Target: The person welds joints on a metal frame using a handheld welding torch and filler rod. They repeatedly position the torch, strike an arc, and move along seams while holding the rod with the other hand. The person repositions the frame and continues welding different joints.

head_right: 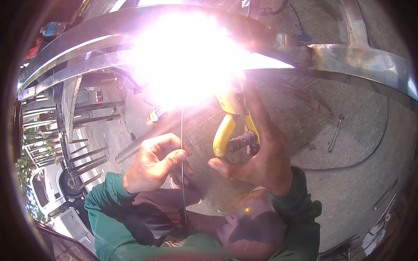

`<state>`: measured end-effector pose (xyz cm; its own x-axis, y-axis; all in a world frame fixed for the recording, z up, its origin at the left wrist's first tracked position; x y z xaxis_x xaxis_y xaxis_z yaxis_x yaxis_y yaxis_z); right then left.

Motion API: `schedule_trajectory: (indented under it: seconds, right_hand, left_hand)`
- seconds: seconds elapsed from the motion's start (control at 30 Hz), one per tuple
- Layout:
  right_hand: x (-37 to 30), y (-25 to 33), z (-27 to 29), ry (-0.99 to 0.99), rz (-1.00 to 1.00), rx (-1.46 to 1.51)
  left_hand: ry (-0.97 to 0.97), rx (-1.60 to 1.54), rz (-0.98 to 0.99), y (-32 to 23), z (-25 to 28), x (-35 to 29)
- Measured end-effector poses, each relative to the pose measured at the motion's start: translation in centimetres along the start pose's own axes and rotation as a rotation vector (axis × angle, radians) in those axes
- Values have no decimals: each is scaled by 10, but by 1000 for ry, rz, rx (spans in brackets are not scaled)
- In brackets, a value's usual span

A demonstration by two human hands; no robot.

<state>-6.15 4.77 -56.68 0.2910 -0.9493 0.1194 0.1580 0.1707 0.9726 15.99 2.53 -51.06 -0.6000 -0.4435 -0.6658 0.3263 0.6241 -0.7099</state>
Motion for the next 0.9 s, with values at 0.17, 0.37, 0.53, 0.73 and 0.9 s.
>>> schedule_trajectory:
  seconds: [0.17,0.37,0.53,0.73,0.9]
  right_hand:
    - [-1,-12,-7,47,-246,232]
    - [2,-8,1,-42,158,21]
    - [3,-8,1,-35,109,73]
    - [6,-7,-1,-49,126,44]
    - [9,-8,-3,-50,136,18]
  left_hand:
    - [-65,190,74,4,6,-1]
    - [6,115,46,13,5,-2]
    - [31,101,62,19,3,-5]
    - [13,179,-49,20,8,-6]
    - [0,155,-20,23,10,-8]
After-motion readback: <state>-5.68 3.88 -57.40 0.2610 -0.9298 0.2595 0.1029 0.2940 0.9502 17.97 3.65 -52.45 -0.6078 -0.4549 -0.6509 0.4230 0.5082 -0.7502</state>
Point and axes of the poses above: each hand's wrist, its own x-axis towards the middle knuckle, its own z-axis out of the back of the hand, y = z × x, the point moved 3 cm from there along x, towards the middle knuckle, and after that the axes turned 14 degrees about y, right-handed, at the moved point
